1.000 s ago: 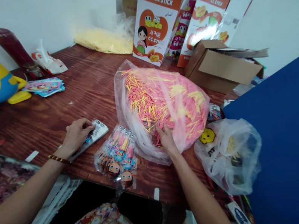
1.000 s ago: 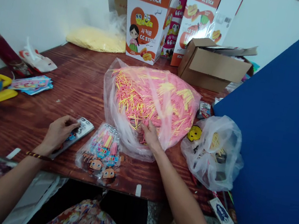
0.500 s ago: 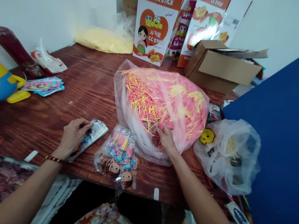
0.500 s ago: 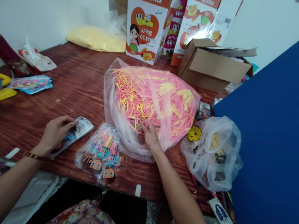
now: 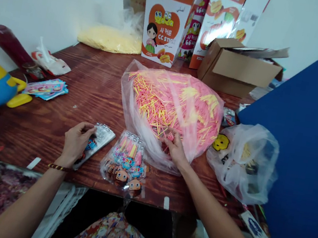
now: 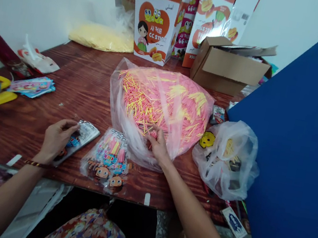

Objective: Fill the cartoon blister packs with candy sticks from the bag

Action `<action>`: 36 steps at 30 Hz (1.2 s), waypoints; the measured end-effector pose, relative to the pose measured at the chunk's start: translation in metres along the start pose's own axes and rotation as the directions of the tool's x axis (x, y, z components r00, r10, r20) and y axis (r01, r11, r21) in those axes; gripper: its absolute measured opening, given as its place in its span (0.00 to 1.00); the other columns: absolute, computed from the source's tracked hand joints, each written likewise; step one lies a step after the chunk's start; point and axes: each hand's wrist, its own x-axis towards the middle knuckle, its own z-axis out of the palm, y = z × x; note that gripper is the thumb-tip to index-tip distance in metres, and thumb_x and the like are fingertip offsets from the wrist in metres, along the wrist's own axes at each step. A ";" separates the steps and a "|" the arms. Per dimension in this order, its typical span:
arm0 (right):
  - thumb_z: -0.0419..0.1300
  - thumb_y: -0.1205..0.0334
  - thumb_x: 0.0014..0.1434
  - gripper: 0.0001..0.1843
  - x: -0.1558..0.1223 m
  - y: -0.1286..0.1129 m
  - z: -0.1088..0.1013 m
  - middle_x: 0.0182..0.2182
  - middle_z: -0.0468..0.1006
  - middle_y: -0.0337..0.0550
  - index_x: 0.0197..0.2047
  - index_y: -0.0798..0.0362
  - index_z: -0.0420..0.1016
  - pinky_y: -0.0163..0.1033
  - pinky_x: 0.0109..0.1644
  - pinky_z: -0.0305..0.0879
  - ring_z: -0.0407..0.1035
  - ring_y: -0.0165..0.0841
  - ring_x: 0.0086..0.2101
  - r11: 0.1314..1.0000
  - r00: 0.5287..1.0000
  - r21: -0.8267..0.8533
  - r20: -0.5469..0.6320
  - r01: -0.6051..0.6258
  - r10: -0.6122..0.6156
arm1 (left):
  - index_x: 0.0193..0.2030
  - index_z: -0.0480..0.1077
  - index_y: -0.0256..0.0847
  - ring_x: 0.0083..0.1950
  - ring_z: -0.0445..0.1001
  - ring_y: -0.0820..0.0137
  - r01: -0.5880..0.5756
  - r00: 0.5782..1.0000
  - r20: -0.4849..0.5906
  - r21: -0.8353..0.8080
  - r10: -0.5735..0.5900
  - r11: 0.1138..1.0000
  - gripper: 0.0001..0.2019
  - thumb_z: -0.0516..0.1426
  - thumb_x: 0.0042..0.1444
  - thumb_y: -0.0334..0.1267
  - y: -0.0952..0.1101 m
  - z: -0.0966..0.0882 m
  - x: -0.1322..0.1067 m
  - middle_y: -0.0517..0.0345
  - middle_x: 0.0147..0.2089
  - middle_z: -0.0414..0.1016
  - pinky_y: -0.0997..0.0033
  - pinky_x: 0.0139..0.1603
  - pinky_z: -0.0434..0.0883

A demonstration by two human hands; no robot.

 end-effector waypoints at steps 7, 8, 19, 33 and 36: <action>0.60 0.54 0.54 0.09 0.002 -0.006 0.002 0.28 0.72 0.35 0.34 0.49 0.67 0.35 0.33 0.62 0.65 0.31 0.29 0.999 0.994 0.033 -0.101 0.041 -0.037 | 0.35 0.74 0.42 0.34 0.77 0.66 -0.005 1.000 -0.017 0.009 0.005 1.000 0.13 0.57 0.55 0.49 -0.003 -0.001 0.000 0.58 0.32 0.79 0.69 0.39 0.71; 0.60 0.54 0.54 0.09 0.000 -0.006 0.002 0.27 0.72 0.35 0.35 0.49 0.67 0.35 0.32 0.62 0.65 0.31 0.28 0.999 0.997 0.022 -0.073 0.028 -0.026 | 0.35 0.73 0.42 0.34 0.77 0.66 -0.005 1.000 -0.019 0.019 0.006 1.000 0.13 0.57 0.55 0.49 -0.003 -0.002 0.000 0.58 0.32 0.79 0.69 0.40 0.71; 0.56 0.52 0.56 0.10 0.025 -0.002 -0.013 0.25 0.69 0.35 0.30 0.49 0.62 0.36 0.32 0.60 0.62 0.31 0.27 0.982 0.995 -0.189 -0.098 -0.013 -0.006 | 0.35 0.75 0.42 0.36 0.77 0.64 0.015 1.000 -0.002 0.035 -0.015 0.999 0.13 0.57 0.53 0.50 0.003 -0.004 -0.001 0.57 0.33 0.79 0.68 0.41 0.71; 0.49 0.79 0.58 0.15 0.033 -0.034 0.019 0.45 0.75 0.62 0.41 0.60 0.74 0.45 0.53 0.61 0.68 0.44 0.48 0.509 0.968 -0.844 0.241 0.171 0.073 | 0.35 0.73 0.43 0.38 0.77 0.62 -0.002 0.999 0.044 0.131 -0.004 0.991 0.15 0.56 0.54 0.52 0.000 -0.005 0.000 0.55 0.35 0.79 0.66 0.41 0.69; 0.52 0.78 0.56 0.12 0.038 -0.029 0.011 0.38 0.77 0.56 0.36 0.57 0.74 0.43 0.49 0.63 0.70 0.42 0.42 0.574 0.976 -0.807 0.208 0.135 0.062 | 0.34 0.73 0.43 0.38 0.77 0.62 -0.015 0.999 0.037 0.155 0.009 0.988 0.14 0.56 0.54 0.52 0.000 -0.005 0.000 0.56 0.35 0.79 0.66 0.42 0.69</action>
